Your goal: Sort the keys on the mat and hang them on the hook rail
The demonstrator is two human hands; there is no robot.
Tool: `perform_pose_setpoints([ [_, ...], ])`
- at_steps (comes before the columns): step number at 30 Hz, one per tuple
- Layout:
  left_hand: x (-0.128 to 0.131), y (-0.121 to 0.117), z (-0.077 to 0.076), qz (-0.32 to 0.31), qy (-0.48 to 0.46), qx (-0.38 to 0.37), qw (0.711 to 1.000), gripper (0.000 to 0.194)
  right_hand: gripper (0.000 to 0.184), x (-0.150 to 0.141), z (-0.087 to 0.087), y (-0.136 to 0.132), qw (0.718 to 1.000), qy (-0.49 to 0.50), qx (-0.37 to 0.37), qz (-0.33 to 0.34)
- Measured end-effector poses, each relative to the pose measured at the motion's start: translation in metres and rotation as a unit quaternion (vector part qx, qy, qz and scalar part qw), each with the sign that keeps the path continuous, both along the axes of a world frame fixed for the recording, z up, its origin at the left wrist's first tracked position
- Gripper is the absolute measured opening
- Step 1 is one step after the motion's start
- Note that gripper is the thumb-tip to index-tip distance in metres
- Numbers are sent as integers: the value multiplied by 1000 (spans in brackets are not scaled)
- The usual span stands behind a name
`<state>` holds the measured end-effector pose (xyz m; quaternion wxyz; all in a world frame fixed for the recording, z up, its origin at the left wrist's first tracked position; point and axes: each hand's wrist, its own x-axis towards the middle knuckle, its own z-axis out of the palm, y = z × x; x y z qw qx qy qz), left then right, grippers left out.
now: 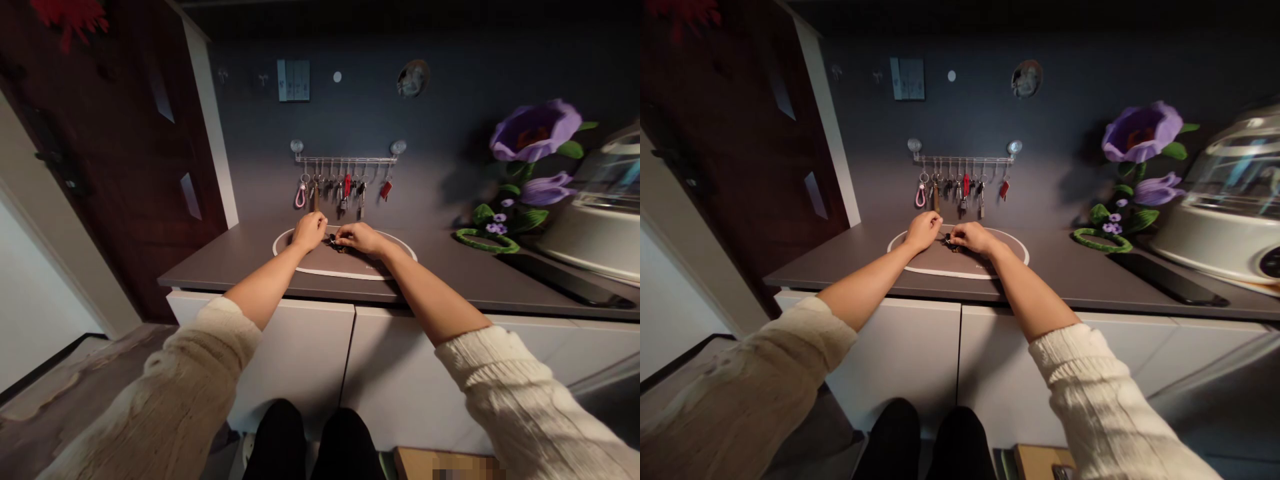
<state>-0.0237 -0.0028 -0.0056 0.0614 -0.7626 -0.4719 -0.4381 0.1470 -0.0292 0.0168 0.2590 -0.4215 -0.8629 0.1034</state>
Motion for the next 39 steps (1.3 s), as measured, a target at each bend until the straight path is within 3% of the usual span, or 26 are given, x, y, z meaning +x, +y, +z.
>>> perform_pose_setpoints([
  [15, 5, -5, 3, -66, -6, 14, 998, 18, 10, 4, -5, 9, 981, 190, -14, -40],
  [26, 10, -8, 4, -131, 17, 0, 991, 20, 16, 0, -5, 13, 919, 374, -125, 2],
  [39, 13, -11, 8, -150, -79, -19, 985, 21, 28, -1, -4, 9, 873, 447, -182, 72],
])
